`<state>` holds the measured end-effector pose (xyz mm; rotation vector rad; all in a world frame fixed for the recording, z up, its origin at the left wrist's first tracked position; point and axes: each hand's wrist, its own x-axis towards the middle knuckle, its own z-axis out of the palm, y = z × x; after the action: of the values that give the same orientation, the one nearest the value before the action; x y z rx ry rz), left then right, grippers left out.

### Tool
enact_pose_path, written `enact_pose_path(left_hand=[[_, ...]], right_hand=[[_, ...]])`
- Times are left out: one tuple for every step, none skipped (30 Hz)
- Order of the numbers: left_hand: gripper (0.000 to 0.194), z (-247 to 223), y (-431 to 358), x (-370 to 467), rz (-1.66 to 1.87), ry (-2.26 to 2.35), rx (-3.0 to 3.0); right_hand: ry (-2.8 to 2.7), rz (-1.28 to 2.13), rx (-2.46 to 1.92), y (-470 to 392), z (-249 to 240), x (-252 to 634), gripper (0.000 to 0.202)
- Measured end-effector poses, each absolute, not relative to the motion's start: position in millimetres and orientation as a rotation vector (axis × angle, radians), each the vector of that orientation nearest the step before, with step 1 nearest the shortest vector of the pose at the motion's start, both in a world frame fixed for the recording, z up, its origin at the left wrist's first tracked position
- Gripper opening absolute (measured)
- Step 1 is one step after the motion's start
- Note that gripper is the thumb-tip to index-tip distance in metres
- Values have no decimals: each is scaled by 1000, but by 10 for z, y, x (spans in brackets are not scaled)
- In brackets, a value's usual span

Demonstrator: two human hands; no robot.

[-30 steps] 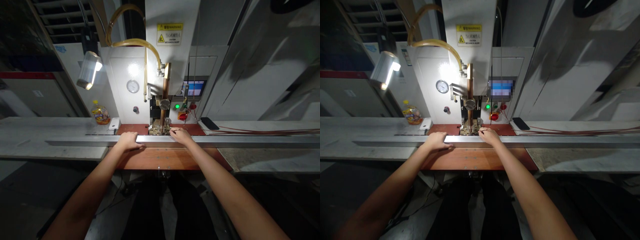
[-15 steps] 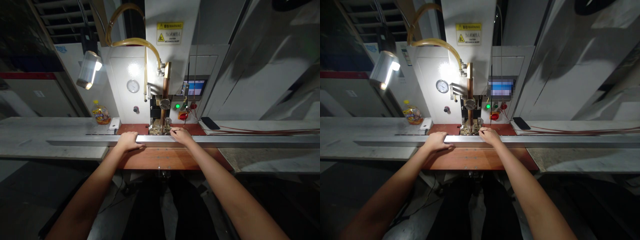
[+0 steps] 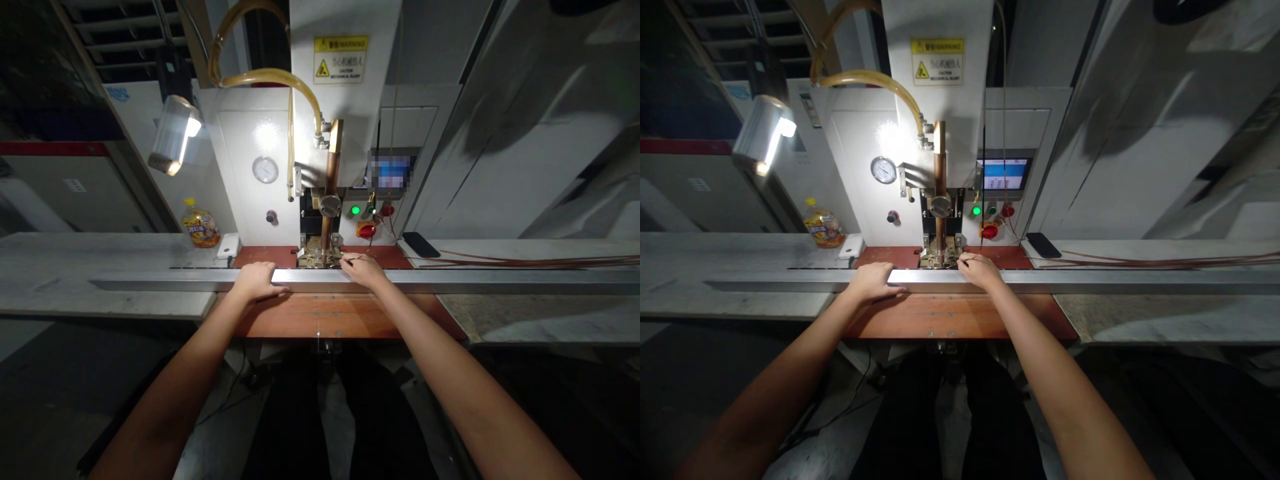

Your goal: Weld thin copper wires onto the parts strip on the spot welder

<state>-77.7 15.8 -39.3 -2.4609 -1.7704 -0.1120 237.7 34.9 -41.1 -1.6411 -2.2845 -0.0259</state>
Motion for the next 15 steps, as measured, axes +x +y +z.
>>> enact_pose_path(left_hand=[[72,-394,158,-776,-115,-1768,-2461],[72,-395,157,-776,-118,-1766,-2460],[73,-396,157,-777,-118,-1765,-2461],[73,-396,157,-778,-116,-1763,-2464],[73,-396,158,-779,-115,-1760,-2467],[73,-397,159,-781,-114,-1755,-2470],[73,-397,160,-783,-115,-1747,-2474],[72,-398,162,-785,-117,-1739,-2476],[72,-399,165,-787,-119,-1733,-2477],[72,-401,167,-789,-120,-1732,-2476],[72,-404,168,-790,-122,-1734,-2475],[73,-407,170,-791,-125,-1735,-2476],[73,-410,170,-792,-129,-1734,-2476],[74,-413,170,-792,-132,-1733,-2477],[74,-415,170,-792,-134,-1731,-2477]], right_hand=[[-2283,-27,-1640,347,-410,2376,35],[-2283,-26,-1639,345,-408,2374,35],[-2284,-25,-1637,344,-407,2372,36],[-2284,-23,-1635,344,-405,2370,36],[-2285,-21,-1634,344,-404,2368,36],[-2284,-19,-1637,344,-402,2366,36],[-2281,-17,-1644,343,-400,2364,36],[-2278,-15,-1653,343,-398,2363,36],[-2276,-12,-1662,342,-396,2362,36],[-2277,-10,-1669,341,-394,2362,36],[-2278,-8,-1674,341,-394,2363,36],[-2282,-7,-1676,341,-394,2365,37],[-2284,-8,-1676,343,-396,2367,37],[-2283,-8,-1675,346,-399,2369,37],[-2281,-9,-1669,350,-405,2371,37]])
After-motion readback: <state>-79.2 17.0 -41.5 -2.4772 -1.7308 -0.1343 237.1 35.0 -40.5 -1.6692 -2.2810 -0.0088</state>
